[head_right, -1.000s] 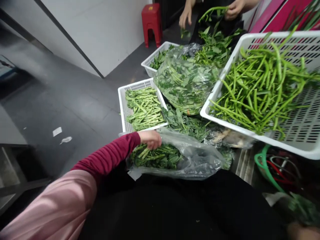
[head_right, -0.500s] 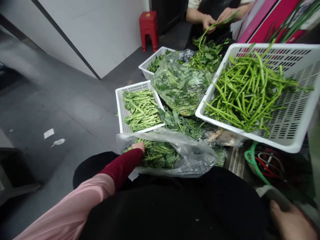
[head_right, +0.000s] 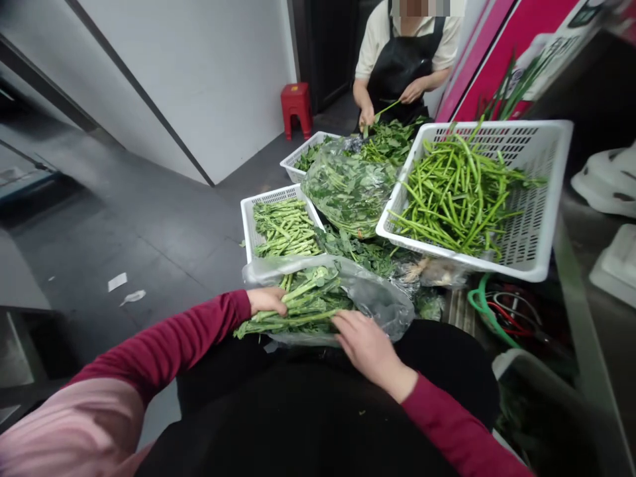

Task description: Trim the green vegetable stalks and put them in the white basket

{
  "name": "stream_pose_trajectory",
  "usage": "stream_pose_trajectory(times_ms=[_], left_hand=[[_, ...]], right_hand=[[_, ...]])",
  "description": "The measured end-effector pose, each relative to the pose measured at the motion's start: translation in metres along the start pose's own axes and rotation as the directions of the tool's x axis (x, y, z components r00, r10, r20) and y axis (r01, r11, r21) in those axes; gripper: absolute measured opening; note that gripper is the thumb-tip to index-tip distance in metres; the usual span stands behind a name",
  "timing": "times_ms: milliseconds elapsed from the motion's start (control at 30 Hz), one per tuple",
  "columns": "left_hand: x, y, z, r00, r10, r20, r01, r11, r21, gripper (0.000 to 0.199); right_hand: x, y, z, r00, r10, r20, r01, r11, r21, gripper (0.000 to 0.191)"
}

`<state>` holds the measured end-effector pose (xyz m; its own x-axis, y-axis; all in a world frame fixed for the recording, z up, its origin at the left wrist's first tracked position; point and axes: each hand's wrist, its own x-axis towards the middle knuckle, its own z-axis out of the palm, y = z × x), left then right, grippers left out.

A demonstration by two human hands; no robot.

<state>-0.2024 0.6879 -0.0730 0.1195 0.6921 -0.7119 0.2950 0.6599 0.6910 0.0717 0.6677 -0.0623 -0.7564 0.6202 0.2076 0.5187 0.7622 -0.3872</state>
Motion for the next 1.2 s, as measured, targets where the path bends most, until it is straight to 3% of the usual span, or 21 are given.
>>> stream_pose_trajectory(times_ms=[67,100,200,300,400,433,467,500,533,567,600,667,700,767,867,967,1000,1033,1100,1133,1200], left_hand=[[-0.020,0.012,0.017,0.984,0.003,0.177,-0.007,1.000,0.023,0.021],[-0.028,0.018,0.024,0.976,0.026,0.216,-0.032,0.999,0.024,0.020],[-0.041,0.034,0.040,0.962,0.142,0.234,-0.124,0.988,-0.088,0.020],[-0.041,0.039,0.040,0.922,0.221,0.319,-0.121,0.945,-0.304,0.024],[-0.035,0.037,0.027,0.887,0.327,0.325,-0.151,0.872,-0.466,0.030],[-0.032,0.036,0.022,0.880,0.375,0.292,-0.192,0.843,-0.503,0.031],[-0.027,0.035,0.018,0.869,0.430,0.245,-0.245,0.804,-0.542,0.031],[-0.023,0.035,0.015,0.852,0.486,0.192,-0.299,0.755,-0.584,0.029],[-0.018,0.035,0.015,0.832,0.535,0.144,-0.344,0.702,-0.624,0.028],[-0.012,0.035,0.017,0.812,0.574,0.107,-0.375,0.653,-0.658,0.026],[-0.008,0.035,0.022,0.796,0.598,0.088,-0.392,0.621,-0.679,0.025],[-0.001,0.036,0.040,0.795,0.603,0.069,-0.411,0.618,-0.671,0.025],[0.001,0.036,0.050,0.804,0.592,0.052,-0.422,0.630,-0.652,0.025],[0.002,0.038,0.071,0.809,0.588,-0.017,-0.461,0.615,-0.640,0.028],[0.000,0.041,0.084,0.779,0.614,-0.125,-0.523,0.527,-0.670,0.036],[-0.003,0.043,0.068,0.790,0.536,-0.298,-0.590,0.534,-0.605,0.032],[-0.004,0.043,0.058,0.776,0.515,-0.364,-0.625,0.554,-0.550,0.029],[-0.007,0.043,0.047,0.745,0.520,-0.418,-0.667,0.577,-0.472,0.027],[-0.012,0.042,0.028,0.635,0.613,-0.470,-0.761,0.599,-0.248,0.024],[-0.014,0.041,0.021,0.569,0.678,-0.466,-0.798,0.593,-0.110,0.024],[-0.017,0.039,0.013,0.444,0.823,-0.354,-0.827,0.529,0.190,0.023]], right_hand=[[0.014,-0.014,0.007,0.990,-0.138,0.011,0.139,0.987,-0.080,0.032],[0.020,-0.018,0.008,0.984,-0.180,0.007,0.179,0.975,-0.128,0.032],[0.028,-0.020,0.002,0.974,-0.223,-0.046,0.203,0.942,-0.266,0.029],[0.021,-0.006,-0.010,0.965,-0.247,-0.087,0.206,0.920,-0.333,0.033],[0.011,0.019,-0.024,0.982,-0.087,-0.166,0.047,0.972,-0.230,0.032],[0.008,0.027,-0.028,0.972,0.044,-0.231,-0.074,0.990,-0.123,0.029],[0.007,0.034,-0.031,0.931,0.213,-0.295,-0.211,0.977,0.040,0.025],[0.008,0.039,-0.033,0.857,0.400,-0.324,-0.326,0.909,0.258,0.023],[0.011,0.041,-0.034,0.769,0.568,-0.292,-0.386,0.777,0.496,0.023],[0.015,0.040,-0.035,0.696,0.689,-0.200,-0.383,0.592,0.709,0.025],[0.021,0.037,-0.035,0.655,0.752,-0.081,-0.336,0.386,0.859,0.028],[0.037,0.023,-0.032,0.664,0.740,0.110,-0.213,0.047,0.976,0.031],[0.046,0.014,-0.029,0.682,0.715,0.155,-0.167,-0.055,0.984,0.032],[0.062,-0.003,-0.023,0.699,0.693,0.178,-0.108,-0.144,0.984,0.033],[0.077,-0.019,-0.014,0.706,0.690,0.160,-0.105,-0.122,0.987,0.036],[0.082,-0.019,-0.006,0.729,0.661,0.177,-0.214,-0.026,0.977,0.038],[0.082,-0.017,-0.004,0.735,0.651,0.189,-0.257,0.011,0.966,0.038],[0.082,-0.015,-0.003,0.735,0.645,0.209,-0.304,0.037,0.952,0.037],[0.079,-0.010,-0.003,0.718,0.625,0.306,-0.419,0.037,0.907,0.036],[0.077,-0.009,-0.006,0.710,0.601,0.366,-0.474,0.025,0.880,0.034],[0.070,-0.006,-0.014,0.706,0.557,0.436,-0.537,0.021,0.843,0.031]])
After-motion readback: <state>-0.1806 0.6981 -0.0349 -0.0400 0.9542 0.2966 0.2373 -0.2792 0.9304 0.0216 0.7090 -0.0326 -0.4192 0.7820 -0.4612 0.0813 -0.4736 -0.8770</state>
